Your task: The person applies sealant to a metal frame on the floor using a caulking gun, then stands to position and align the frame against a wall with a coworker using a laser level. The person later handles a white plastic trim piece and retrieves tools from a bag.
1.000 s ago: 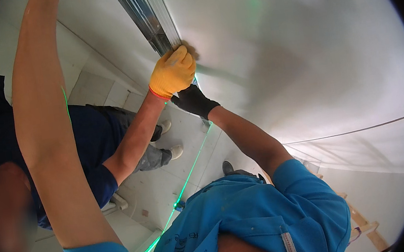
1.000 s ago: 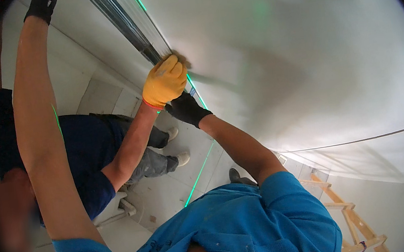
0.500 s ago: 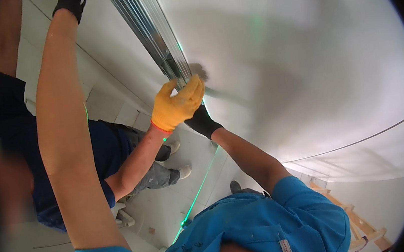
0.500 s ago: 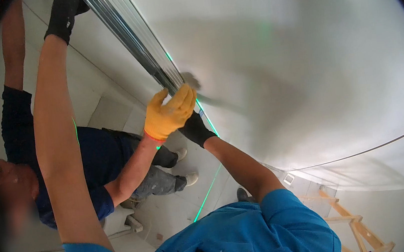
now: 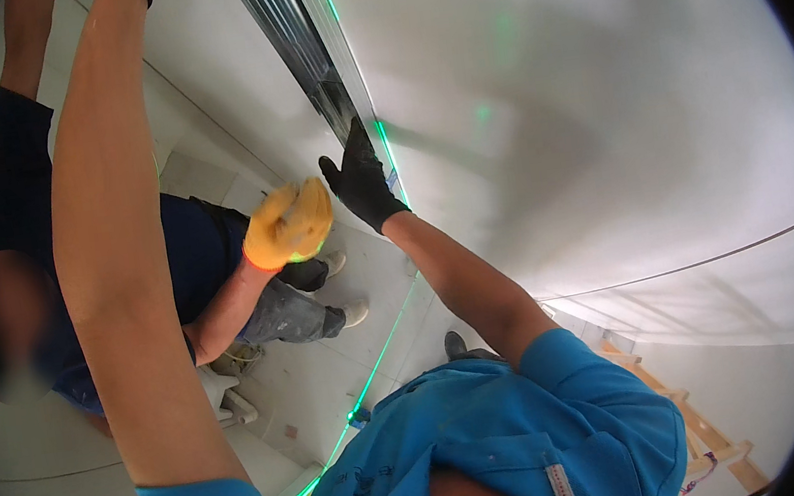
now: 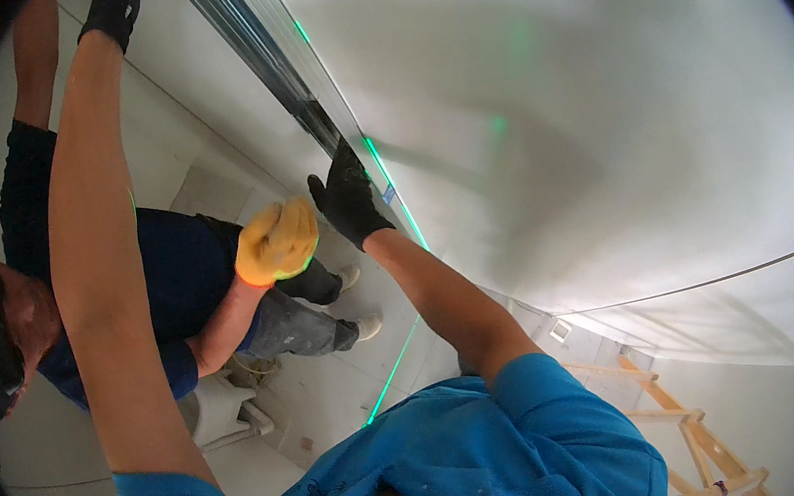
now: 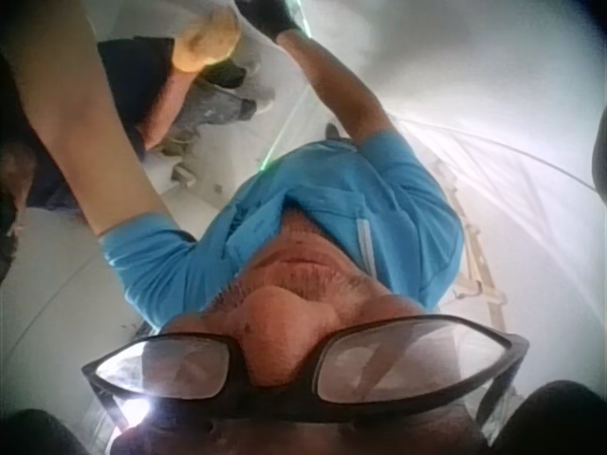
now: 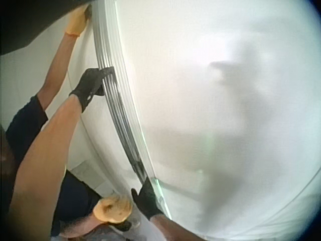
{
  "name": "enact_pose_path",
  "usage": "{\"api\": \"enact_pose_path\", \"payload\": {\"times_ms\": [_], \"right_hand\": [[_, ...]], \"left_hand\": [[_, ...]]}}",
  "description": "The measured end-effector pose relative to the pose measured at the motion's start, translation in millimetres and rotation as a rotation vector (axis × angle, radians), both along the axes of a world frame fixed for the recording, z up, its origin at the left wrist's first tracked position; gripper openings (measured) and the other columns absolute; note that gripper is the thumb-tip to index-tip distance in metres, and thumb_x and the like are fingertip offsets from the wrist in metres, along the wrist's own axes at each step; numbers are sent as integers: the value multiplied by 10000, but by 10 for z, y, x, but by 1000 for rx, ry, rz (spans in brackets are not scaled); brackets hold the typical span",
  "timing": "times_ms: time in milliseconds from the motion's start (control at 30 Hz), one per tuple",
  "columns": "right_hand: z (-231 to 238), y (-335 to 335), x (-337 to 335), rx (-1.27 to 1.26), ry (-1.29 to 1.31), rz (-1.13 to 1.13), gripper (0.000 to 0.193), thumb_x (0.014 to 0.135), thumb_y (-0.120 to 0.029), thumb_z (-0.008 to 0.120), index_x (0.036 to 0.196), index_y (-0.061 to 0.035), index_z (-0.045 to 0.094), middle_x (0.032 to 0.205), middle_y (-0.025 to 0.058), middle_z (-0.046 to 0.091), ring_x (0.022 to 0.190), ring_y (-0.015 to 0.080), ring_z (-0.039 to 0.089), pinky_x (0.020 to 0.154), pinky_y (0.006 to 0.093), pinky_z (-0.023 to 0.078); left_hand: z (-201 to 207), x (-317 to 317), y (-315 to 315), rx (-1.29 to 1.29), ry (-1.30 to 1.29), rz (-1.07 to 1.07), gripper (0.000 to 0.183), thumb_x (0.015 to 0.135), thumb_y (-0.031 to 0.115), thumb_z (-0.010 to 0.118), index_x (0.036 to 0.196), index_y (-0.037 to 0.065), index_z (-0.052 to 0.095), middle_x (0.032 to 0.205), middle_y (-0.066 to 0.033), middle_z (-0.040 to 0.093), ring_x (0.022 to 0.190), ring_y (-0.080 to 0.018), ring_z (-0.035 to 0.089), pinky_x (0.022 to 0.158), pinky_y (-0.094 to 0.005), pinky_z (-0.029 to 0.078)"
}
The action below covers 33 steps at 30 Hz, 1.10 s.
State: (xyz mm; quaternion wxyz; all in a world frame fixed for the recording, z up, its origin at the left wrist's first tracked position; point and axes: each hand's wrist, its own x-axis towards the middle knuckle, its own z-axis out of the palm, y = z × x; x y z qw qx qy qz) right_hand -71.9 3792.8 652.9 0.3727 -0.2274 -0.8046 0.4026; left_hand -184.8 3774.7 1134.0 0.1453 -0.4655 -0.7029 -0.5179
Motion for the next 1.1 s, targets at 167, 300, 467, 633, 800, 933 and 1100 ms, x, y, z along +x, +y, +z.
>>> {"api": "enact_pose_path", "payload": {"times_ms": [167,300,467,633,800,933,1100], "right_hand": [[82,-24,-1,-41,67,-37,791,947,-265,543,1467,116,84,1464,366,281,1363,457,330,1116,466,308],[41,-60,-64,16,119,-33,708,944,-148,496,1457,124,91,1447,369,301,1345,469,346,1110,471,315],[-10,141,50,55,135,-32,727,906,-76,494,1468,109,71,1466,360,274,1356,477,319,1122,472,300],[-29,28,-12,105,113,-60,745,891,-55,492,1481,87,61,1479,359,248,1368,477,298,1134,462,285],[14,1,-115,-58,250,1,656,867,-60,476,1448,104,219,1452,325,336,1353,447,328,1140,439,271],[-142,79,-133,-20,267,27,650,889,-88,499,1451,91,225,1443,319,349,1347,438,340,1138,435,274],[-187,145,-21,11,248,68,643,899,-115,532,1451,55,250,1442,284,367,1352,404,348,1136,421,282]], "left_hand": [[-61,-20,-55,28,-6,-87,314,906,364,634,819,63,652,604,-28,557,497,-134,494,490,-300,425],[-313,-129,-156,185,575,256,292,903,330,654,809,62,584,650,-88,580,531,-218,531,548,-347,454],[-2110,66,-186,-66,1023,340,157,872,259,649,984,152,623,905,-82,663,809,-258,661,712,-396,525],[-3179,456,-213,-413,535,-9,179,846,236,590,955,114,662,876,-100,689,790,-289,665,730,-423,530],[-3484,376,-96,-216,369,-52,225,880,154,560,1051,29,636,963,-134,690,872,-264,665,775,-387,524],[-3714,552,-4,-58,-283,-208,277,958,111,522,1192,-15,601,1073,-67,674,958,-129,637,822,-279,511],[-3816,984,-57,50,-41,20,317,982,105,498,1261,-35,554,1145,-93,638,1067,-181,597,915,-297,483]]}}
